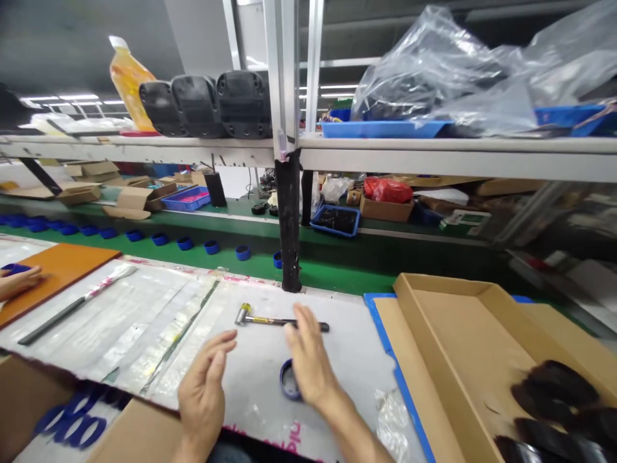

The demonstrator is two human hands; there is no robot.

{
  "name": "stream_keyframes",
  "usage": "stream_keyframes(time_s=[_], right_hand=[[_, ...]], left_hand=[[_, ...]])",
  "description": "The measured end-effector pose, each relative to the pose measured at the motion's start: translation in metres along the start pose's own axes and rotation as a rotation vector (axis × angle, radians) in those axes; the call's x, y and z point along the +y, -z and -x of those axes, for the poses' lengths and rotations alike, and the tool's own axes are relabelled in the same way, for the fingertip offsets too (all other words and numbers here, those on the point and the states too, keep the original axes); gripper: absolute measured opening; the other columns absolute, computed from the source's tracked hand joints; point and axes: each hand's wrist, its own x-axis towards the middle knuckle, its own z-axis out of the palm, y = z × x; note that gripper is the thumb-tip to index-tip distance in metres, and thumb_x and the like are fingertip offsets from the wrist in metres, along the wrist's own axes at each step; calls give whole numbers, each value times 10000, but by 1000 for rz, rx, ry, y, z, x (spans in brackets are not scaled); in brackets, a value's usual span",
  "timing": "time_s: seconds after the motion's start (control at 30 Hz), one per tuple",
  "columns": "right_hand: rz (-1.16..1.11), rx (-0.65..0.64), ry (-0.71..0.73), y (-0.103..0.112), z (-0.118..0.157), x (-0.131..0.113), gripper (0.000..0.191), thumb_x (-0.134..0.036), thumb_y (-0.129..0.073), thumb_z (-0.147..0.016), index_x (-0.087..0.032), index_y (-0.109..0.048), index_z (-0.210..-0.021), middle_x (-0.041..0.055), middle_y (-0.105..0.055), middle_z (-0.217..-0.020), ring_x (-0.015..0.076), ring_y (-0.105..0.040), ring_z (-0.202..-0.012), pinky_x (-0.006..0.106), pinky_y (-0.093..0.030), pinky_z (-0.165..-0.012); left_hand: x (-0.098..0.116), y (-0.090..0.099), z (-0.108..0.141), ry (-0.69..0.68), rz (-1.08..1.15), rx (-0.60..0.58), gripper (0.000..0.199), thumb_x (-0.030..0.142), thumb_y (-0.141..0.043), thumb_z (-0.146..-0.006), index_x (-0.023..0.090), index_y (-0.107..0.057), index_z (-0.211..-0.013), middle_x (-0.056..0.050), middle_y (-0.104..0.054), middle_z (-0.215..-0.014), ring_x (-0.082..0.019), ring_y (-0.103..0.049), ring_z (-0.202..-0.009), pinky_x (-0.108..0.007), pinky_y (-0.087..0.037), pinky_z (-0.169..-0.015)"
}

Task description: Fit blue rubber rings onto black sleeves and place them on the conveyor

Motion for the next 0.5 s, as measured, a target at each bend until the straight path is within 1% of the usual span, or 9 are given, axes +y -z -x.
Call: stream_keyframes(time_s=[0.03,0.07,0.1,0.17,0.23,0.3,0.37,0.43,0.5], right_hand=[[-11,44,-31,11,7,4,699,-566,-224,-1080,-108,-369,-1588,137,-289,-1653,284,-247,-1541,568,-238,-1266],[1,63,-48,19,16,10,692,-588,-239,-1078,-134,-372,-1583,134,-309,-1644,279,-276,-1530,565,-258,-1261],[19,58,-52,23,26,17,675,-597,-314,-1066,-157,-385,-1573,130,-339,-1628,280,-308,-1516,562,-284,-1254],[93,9,-8,19,48,31,672,-525,-520,-1000,-175,-399,-1560,130,-389,-1599,300,-359,-1487,563,-346,-1227],[189,-13,82,3,67,44,703,-381,-595,-934,-146,-381,-1561,152,-430,-1568,322,-406,-1453,580,-393,-1192],[245,23,159,-13,76,51,664,-300,-571,-913,-123,-404,-1531,172,-511,-1494,331,-497,-1377,584,-458,-1133],[265,79,194,-17,74,53,576,-299,-545,-933,-138,-459,-1479,163,-581,-1414,320,-573,-1292,555,-512,-1076],[270,154,205,-4,57,50,524,-353,-549,-950,-162,-500,-1435,145,-601,-1383,309,-597,-1261,520,-534,-1053],[274,251,156,22,26,47,558,-445,-571,-950,-173,-506,-1433,136,-587,-1400,309,-595,-1262,486,-546,-1035]], left_hand=[[-3,3,2,45,-22,52,268,393,-552,-982,228,-762,-970,-83,-765,-1158,-256,-698,-1134,-408,-558,-1016],[-5,5,5,95,-39,73,285,421,-554,-979,223,-758,-974,-83,-761,-1136,-259,-697,-1111,-419,-556,-1010],[-8,6,10,141,-48,65,304,448,-557,-974,219,-756,-978,-81,-762,-1102,-260,-701,-1078,-422,-561,-992],[-11,3,19,206,-48,7,330,482,-562,-966,213,-754,-974,-74,-768,-1034,-256,-712,-1016,-407,-576,-943],[-12,-3,26,210,-46,-44,318,466,-554,-976,215,-749,-962,-67,-771,-1011,-246,-716,-1005,-378,-579,-921],[-14,-7,30,145,-72,-81,268,403,-544,-993,220,-737,-955,-58,-768,-1004,-227,-720,-998,-346,-577,-906],[-18,-7,32,10,-150,-108,193,316,-552,-994,226,-723,-984,-50,-764,-1005,-208,-724,-986,-318,-573,-895],[-26,-4,34,-163,-260,-140,141,227,-574,-974,230,-705,-1027,-44,-762,-998,-194,-729,-965,-294,-570,-880],[-33,-2,36,-310,-362,-170,151,167,-604,-941,232,-682,-1053,-37,-764,-973,-189,-733,-926,-284,-567,-860]])
